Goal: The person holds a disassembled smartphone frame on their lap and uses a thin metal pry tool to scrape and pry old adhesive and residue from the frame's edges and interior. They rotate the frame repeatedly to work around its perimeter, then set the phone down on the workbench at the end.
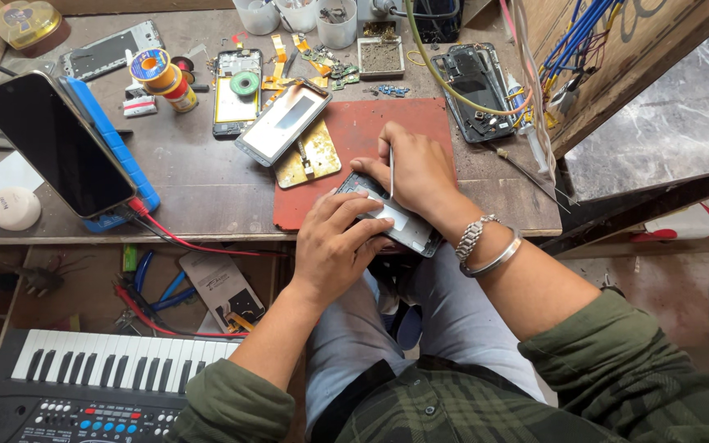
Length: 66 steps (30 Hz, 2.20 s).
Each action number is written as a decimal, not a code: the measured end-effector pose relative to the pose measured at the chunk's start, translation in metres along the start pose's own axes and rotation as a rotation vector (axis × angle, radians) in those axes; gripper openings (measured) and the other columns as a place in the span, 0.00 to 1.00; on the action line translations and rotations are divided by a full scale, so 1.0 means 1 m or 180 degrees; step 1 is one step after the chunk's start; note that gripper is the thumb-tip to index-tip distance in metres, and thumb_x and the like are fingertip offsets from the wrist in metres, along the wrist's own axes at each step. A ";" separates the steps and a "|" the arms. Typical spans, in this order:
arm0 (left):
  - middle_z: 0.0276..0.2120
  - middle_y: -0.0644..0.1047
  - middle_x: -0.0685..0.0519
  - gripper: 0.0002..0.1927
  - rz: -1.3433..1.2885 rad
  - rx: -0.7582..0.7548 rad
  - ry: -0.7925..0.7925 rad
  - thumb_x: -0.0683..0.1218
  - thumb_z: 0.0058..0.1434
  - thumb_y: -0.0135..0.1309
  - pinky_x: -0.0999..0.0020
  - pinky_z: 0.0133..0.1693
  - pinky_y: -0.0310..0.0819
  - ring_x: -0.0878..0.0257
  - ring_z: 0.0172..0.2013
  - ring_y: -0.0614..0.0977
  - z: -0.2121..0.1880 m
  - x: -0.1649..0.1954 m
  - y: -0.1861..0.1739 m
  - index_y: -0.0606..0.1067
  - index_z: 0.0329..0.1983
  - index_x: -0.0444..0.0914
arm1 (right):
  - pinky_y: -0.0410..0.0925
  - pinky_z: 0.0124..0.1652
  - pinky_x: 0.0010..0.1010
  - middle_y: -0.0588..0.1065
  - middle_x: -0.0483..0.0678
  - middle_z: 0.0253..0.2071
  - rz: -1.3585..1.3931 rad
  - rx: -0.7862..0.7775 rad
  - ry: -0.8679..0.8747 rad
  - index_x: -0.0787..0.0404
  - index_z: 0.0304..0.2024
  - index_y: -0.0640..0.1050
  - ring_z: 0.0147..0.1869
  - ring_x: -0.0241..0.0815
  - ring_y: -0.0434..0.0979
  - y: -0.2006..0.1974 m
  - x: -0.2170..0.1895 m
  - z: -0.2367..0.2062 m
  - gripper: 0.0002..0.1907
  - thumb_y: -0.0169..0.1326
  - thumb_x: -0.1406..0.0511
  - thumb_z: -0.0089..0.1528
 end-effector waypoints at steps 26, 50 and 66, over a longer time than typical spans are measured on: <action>0.50 0.78 0.57 0.13 0.0010 -0.0025 -0.0002 0.47 0.56 0.63 0.51 0.59 0.69 0.55 0.57 0.76 -0.004 -0.004 0.004 0.81 0.45 0.45 | 0.69 0.33 0.45 0.79 0.52 0.28 0.0167 -0.0017 -0.0050 0.58 0.31 0.72 0.33 0.55 0.80 -0.002 -0.001 0.001 0.26 0.69 0.47 0.55; 0.55 0.75 0.44 0.15 -0.0997 0.0481 0.0060 0.35 0.63 0.49 0.35 0.70 0.55 0.44 0.59 0.77 -0.010 -0.005 -0.014 0.63 0.51 0.38 | 0.71 0.34 0.23 0.79 0.52 0.42 0.3394 0.0178 0.0184 0.57 0.38 0.62 0.35 0.31 0.75 -0.004 0.048 -0.029 0.17 0.60 0.67 0.66; 0.46 0.73 0.54 0.15 -0.0008 -0.0051 -0.0040 0.34 0.47 0.58 0.44 0.69 0.60 0.53 0.55 0.76 -0.019 -0.016 0.015 0.71 0.36 0.41 | 0.74 0.44 0.24 0.80 0.47 0.43 0.2337 0.0277 -0.0387 0.65 0.47 0.69 0.44 0.31 0.80 -0.005 0.044 -0.044 0.11 0.56 0.68 0.67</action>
Point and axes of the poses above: each hand's wrist, its own z-axis towards the middle knuckle, its own y-axis out of the palm, x = y × z, the point moved 9 cm from there along z, towards the middle knuckle
